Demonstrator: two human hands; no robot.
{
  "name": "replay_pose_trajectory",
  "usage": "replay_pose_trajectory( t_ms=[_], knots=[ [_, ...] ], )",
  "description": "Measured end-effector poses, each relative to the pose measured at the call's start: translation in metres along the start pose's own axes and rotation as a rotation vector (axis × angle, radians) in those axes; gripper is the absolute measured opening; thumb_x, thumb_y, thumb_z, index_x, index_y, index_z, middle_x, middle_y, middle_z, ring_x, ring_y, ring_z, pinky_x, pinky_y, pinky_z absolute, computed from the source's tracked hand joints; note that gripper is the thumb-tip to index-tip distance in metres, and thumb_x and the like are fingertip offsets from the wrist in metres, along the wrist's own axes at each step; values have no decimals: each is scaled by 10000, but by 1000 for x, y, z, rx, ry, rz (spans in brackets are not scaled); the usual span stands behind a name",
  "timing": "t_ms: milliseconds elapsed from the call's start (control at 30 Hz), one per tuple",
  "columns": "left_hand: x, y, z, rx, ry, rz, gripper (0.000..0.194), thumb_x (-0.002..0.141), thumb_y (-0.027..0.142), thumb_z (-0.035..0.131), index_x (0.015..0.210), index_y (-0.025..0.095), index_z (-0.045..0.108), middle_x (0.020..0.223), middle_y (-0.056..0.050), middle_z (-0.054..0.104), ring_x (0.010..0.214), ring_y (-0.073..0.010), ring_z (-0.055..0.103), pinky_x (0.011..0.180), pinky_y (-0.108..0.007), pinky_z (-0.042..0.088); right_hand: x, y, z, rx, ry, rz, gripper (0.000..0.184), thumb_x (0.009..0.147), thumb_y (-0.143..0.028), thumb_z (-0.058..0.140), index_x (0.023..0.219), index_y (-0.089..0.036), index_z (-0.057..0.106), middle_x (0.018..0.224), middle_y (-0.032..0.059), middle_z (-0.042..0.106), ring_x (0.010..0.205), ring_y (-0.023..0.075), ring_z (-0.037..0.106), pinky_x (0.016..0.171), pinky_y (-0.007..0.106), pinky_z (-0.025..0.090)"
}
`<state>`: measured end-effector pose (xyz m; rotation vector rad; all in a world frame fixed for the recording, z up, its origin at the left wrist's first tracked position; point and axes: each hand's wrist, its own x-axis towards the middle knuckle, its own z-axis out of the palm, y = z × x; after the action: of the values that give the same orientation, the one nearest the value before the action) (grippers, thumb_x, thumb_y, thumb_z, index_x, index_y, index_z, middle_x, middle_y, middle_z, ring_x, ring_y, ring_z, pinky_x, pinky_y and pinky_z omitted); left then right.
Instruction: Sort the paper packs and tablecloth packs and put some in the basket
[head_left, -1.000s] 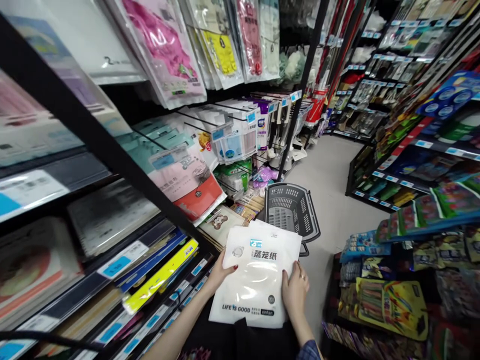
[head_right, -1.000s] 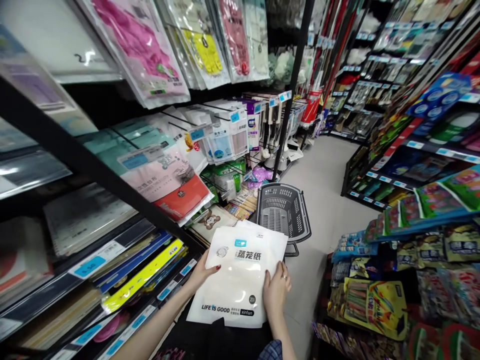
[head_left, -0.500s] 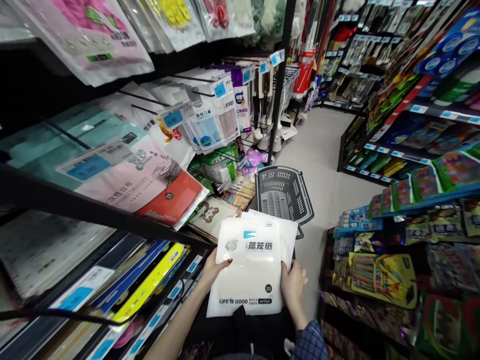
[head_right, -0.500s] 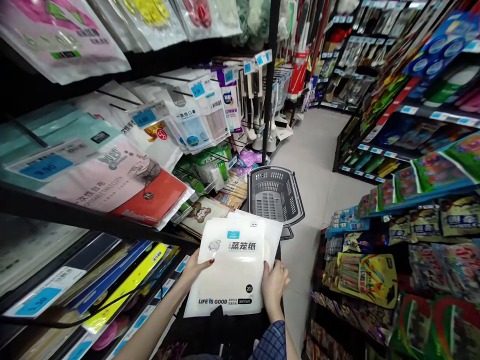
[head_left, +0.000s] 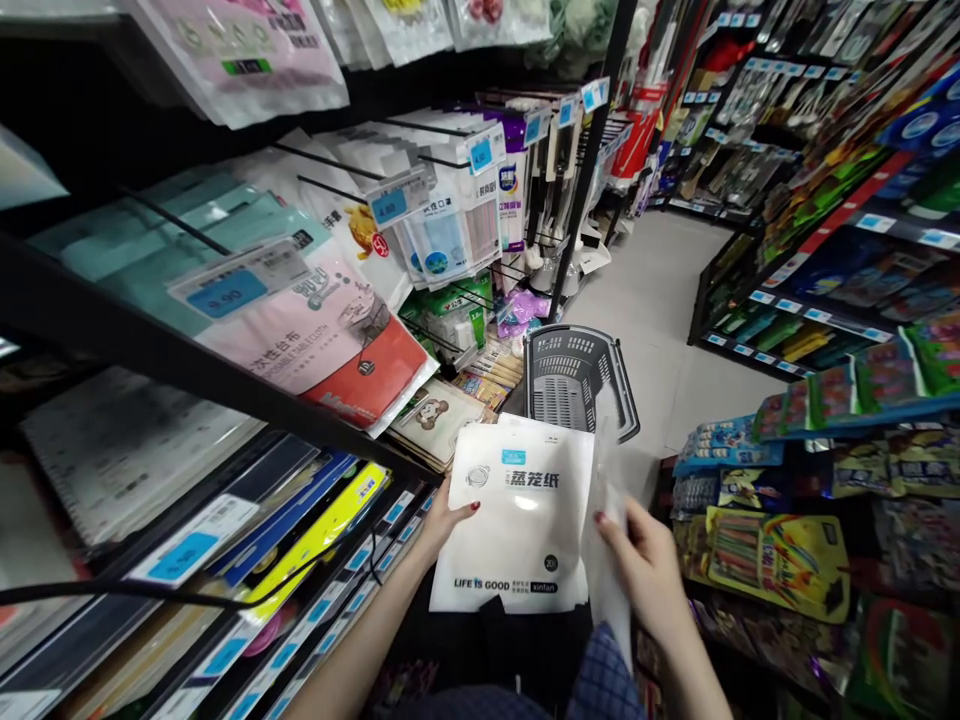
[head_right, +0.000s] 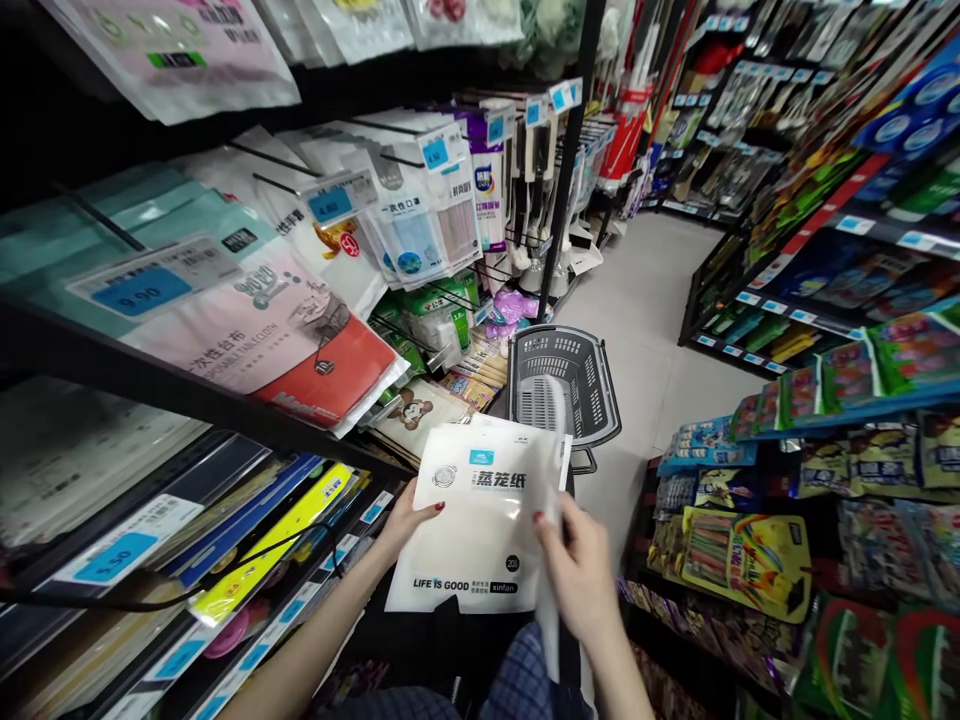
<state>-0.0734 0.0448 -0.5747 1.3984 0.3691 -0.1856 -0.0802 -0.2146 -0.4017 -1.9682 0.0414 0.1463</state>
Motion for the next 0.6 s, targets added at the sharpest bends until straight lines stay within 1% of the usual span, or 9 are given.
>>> replay_pose_trajectory(
  t_ms=[67, 133, 233, 300, 367, 433, 500, 533, 600],
  knots=[
    [-1, 1, 1, 21, 54, 91, 773, 561, 269, 716, 1239, 190, 354, 1311, -123, 402, 1186, -273, 385, 969, -399, 315, 10, -19, 36, -69, -90, -11, 209, 802, -295, 418, 807, -153, 572, 724, 26, 589, 681, 163, 518, 613, 233, 379],
    [-1, 3, 1, 40, 75, 135, 736, 573, 287, 704, 1235, 214, 390, 1340, -82, 374, 1228, -257, 326, 1004, -370, 272, 21, -22, 83, -151, -150, 6, 196, 805, -225, 380, 821, -148, 560, 732, 40, 596, 672, 158, 525, 617, 237, 375],
    [-3, 3, -1, -16, 64, 28, 474, 692, 419, 566, 1084, 152, 555, 1222, -94, 510, 1183, -267, 388, 995, -374, 283, 31, -4, 143, -316, -321, 15, 215, 812, -222, 366, 850, -128, 556, 762, 80, 602, 657, 166, 536, 602, 251, 372],
    [-4, 2, -2, -59, 61, -38, 459, 708, 455, 528, 1011, 116, 590, 1105, -122, 589, 1096, -289, 475, 947, -404, 337, 33, 13, 159, -388, -419, -37, 223, 818, -238, 368, 846, -135, 564, 803, 90, 603, 707, 176, 545, 631, 259, 376],
    [-5, 1, -2, -47, 9, -54, 463, 664, 402, 605, 1021, 109, 575, 1057, -131, 611, 1016, -296, 531, 894, -414, 384, 34, 32, 150, -464, -368, -76, 250, 835, -245, 339, 860, -149, 569, 844, 89, 599, 773, 187, 541, 680, 275, 377],
    [-5, 1, -1, -24, -57, -63, 472, 624, 325, 665, 1033, 114, 558, 1050, -131, 613, 975, -290, 554, 861, -405, 409, 34, 52, 125, -599, -161, -42, 304, 850, -280, 307, 961, -143, 554, 949, 116, 581, 872, 222, 518, 740, 318, 368],
    [-5, 1, 0, -13, -85, -66, 463, 634, 308, 660, 1038, 115, 542, 1059, -135, 605, 969, -288, 556, 848, -404, 418, 34, 74, 97, -767, 42, 6, 408, 836, -357, 338, 1126, -108, 482, 1126, 161, 506, 1037, 288, 433, 831, 390, 325],
    [-5, 1, 0, -12, -87, -66, 467, 640, 305, 654, 1048, 115, 531, 1070, -136, 597, 975, -287, 553, 849, -405, 418, 33, 85, 87, -842, 90, 11, 495, 819, -400, 368, 1202, -91, 421, 1208, 175, 447, 1115, 318, 363, 879, 428, 283],
    [-5, 0, 0, 1, -83, -54, 537, 627, 288, 664, 1107, 129, 482, 1118, -132, 569, 1003, -284, 538, 862, -406, 411, 30, 105, 76, -939, 70, -26, 647, 787, -464, 408, 1302, -89, 293, 1323, 167, 329, 1221, 336, 216, 953, 474, 176]
  ],
)
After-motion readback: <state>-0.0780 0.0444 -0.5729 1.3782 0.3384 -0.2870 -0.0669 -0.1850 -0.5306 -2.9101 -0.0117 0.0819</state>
